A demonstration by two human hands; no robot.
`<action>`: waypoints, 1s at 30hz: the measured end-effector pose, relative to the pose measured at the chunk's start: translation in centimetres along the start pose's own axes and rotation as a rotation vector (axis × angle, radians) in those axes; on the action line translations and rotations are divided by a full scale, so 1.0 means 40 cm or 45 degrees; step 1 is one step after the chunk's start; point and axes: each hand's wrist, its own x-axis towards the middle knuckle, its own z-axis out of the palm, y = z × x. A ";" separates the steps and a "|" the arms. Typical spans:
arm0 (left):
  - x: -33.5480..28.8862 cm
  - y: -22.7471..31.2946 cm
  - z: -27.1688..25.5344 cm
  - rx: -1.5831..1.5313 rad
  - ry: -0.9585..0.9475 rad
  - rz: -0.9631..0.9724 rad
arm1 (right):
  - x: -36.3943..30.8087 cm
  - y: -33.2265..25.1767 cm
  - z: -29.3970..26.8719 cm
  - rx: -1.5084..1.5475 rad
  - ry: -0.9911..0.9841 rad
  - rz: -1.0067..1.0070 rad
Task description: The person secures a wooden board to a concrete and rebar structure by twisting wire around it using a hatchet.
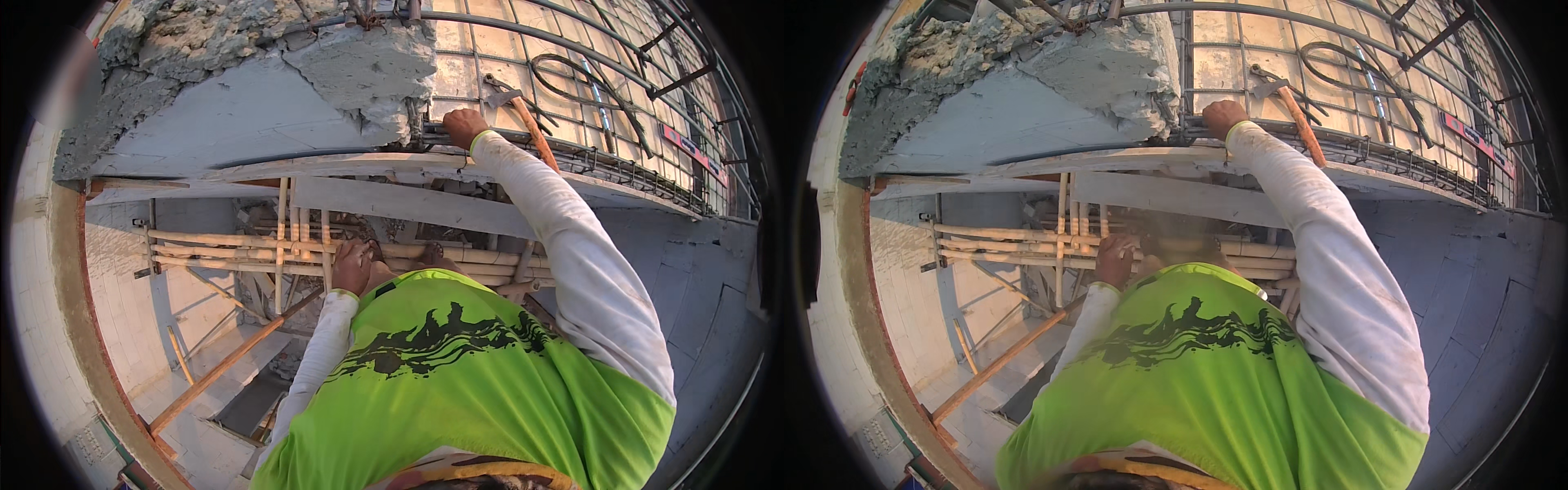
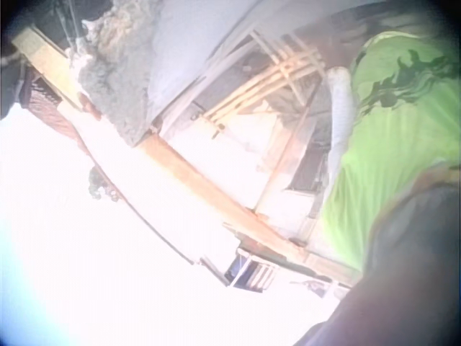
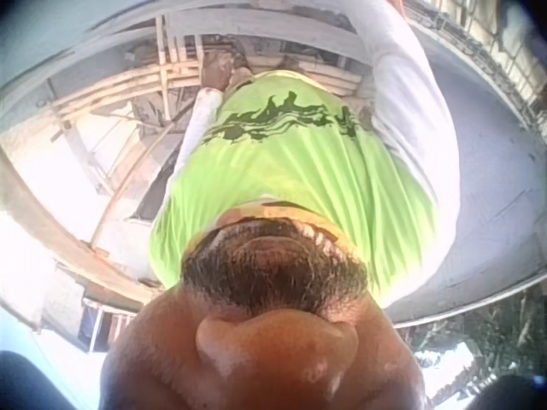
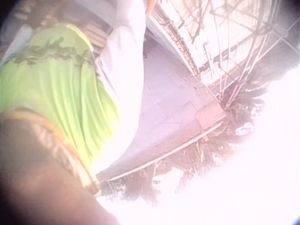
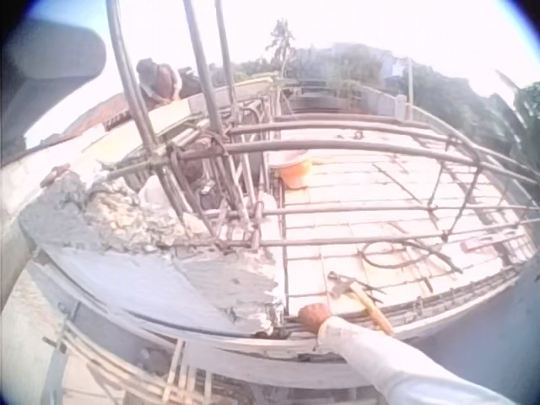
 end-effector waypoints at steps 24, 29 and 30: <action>-0.283 -0.355 0.094 -0.422 0.081 -0.989 | 0.044 0.166 -0.055 0.663 -0.615 -0.162; -0.358 -0.407 0.129 -0.179 -0.040 -1.026 | 0.050 0.182 -0.011 0.806 -0.686 -0.060; -0.363 -0.408 0.140 -0.083 -0.079 -1.049 | 0.047 0.187 -0.019 0.793 -0.756 -0.012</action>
